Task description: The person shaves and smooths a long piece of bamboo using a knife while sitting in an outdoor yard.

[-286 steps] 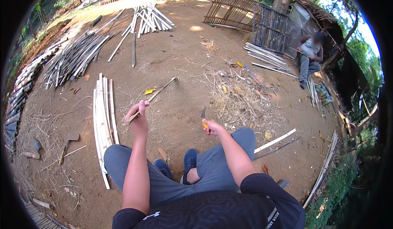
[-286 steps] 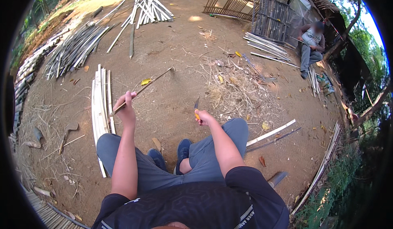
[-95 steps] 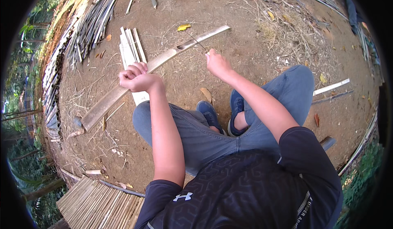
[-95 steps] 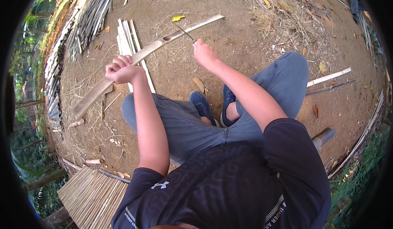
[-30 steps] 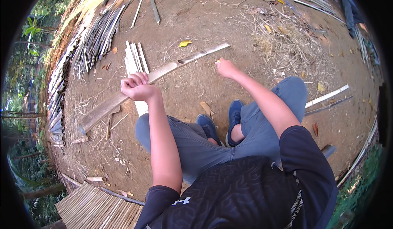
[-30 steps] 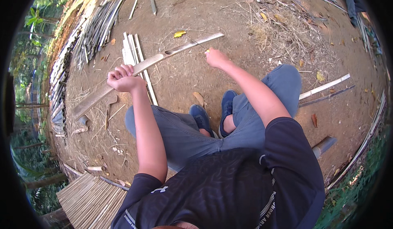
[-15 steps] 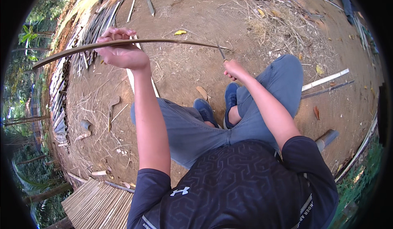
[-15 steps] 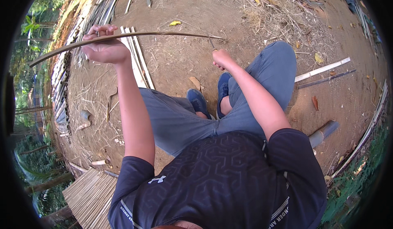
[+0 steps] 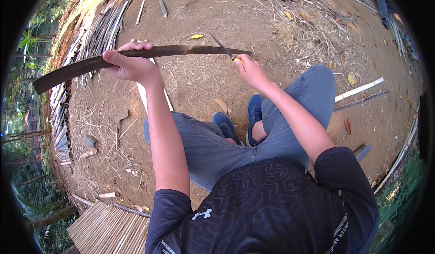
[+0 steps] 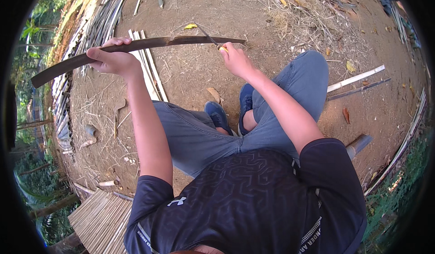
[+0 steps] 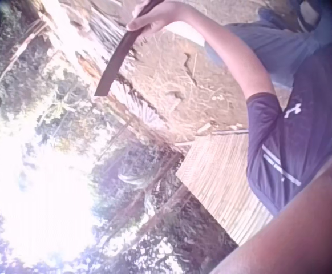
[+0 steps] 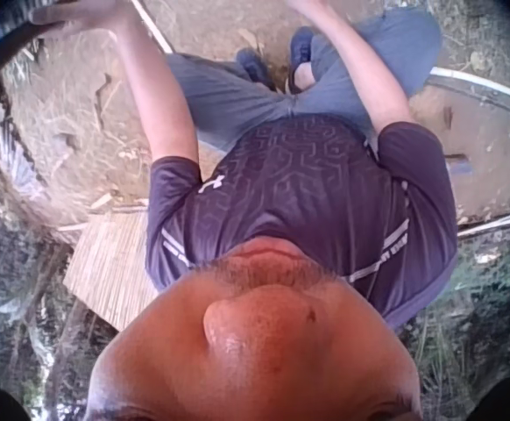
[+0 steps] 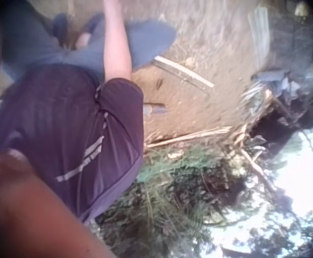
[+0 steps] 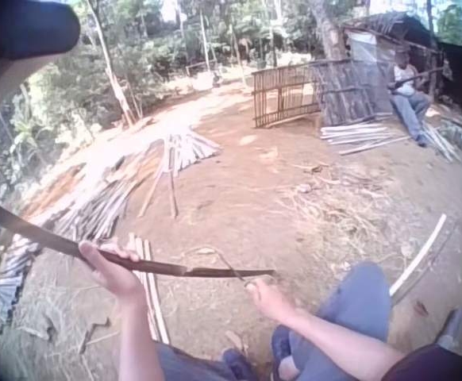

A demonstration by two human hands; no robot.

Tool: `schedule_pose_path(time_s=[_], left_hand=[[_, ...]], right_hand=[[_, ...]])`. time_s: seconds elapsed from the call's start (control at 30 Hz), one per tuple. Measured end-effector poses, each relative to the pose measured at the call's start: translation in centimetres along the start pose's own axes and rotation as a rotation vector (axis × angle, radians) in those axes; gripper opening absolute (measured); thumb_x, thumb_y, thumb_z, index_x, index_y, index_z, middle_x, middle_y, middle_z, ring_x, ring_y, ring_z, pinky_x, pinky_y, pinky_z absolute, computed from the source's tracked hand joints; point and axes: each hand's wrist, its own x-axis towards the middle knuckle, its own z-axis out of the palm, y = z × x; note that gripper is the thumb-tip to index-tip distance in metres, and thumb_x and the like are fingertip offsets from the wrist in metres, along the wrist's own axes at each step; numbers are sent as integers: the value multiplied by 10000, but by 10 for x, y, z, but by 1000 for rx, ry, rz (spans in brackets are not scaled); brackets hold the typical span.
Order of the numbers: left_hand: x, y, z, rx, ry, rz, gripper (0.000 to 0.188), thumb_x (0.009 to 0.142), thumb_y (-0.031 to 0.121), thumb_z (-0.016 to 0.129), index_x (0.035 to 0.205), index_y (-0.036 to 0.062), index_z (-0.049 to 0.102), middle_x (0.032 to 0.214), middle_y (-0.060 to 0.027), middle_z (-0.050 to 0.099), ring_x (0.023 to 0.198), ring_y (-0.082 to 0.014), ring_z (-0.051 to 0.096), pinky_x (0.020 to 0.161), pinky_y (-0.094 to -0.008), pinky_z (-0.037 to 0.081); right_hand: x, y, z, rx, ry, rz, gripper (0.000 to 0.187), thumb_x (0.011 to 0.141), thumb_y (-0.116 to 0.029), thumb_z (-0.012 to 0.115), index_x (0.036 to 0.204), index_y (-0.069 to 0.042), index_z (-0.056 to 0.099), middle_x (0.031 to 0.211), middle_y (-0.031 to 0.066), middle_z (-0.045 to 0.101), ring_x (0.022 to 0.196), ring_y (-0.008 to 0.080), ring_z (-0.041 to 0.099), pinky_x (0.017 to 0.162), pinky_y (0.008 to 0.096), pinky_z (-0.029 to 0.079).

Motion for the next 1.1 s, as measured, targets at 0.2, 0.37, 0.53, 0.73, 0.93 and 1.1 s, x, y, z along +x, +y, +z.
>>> schedule_pose_path(time_s=[0.2,0.37,0.53,0.73,0.93,1.1], left_hand=[[11,-7,-6,-111,-5,-65,644,865,669,560,1031,120,267,528,-75,481,460,-201,540,432,-363,505],[21,-17,-21,-39,50,-34,640,884,670,532,1057,113,268,513,-67,467,434,-194,516,430,-357,490],[19,-20,-17,-58,91,-47,577,920,654,483,959,107,304,484,-43,438,386,-173,483,381,-327,446],[28,-34,-35,-79,211,-111,549,927,675,447,917,139,328,472,-20,449,363,-159,458,359,-320,418],[34,-43,-47,-62,310,-149,542,909,716,427,885,180,346,449,1,364,347,-142,408,335,-293,372],[35,-43,-71,-26,345,-165,542,928,721,358,825,189,375,441,2,351,335,-143,381,313,-293,348]], right_hand=[[39,26,4,-114,-69,242,331,973,-289,505,1026,2,655,984,294,662,980,448,640,834,519,513],[38,6,8,-106,-108,66,311,964,-281,515,1045,-25,673,995,263,676,967,428,651,844,507,519],[53,51,-2,-230,-183,163,303,975,-308,522,1165,-107,646,911,248,674,892,443,645,778,516,500],[53,33,10,-187,-145,63,266,960,-301,524,1069,-96,653,917,211,692,894,413,668,780,532,532],[40,11,17,-246,-97,69,259,965,-307,522,1045,-112,672,893,207,701,837,386,691,733,505,557],[35,-4,16,-263,-128,2,278,961,-304,535,1102,-104,669,897,213,702,839,384,695,736,511,557]])
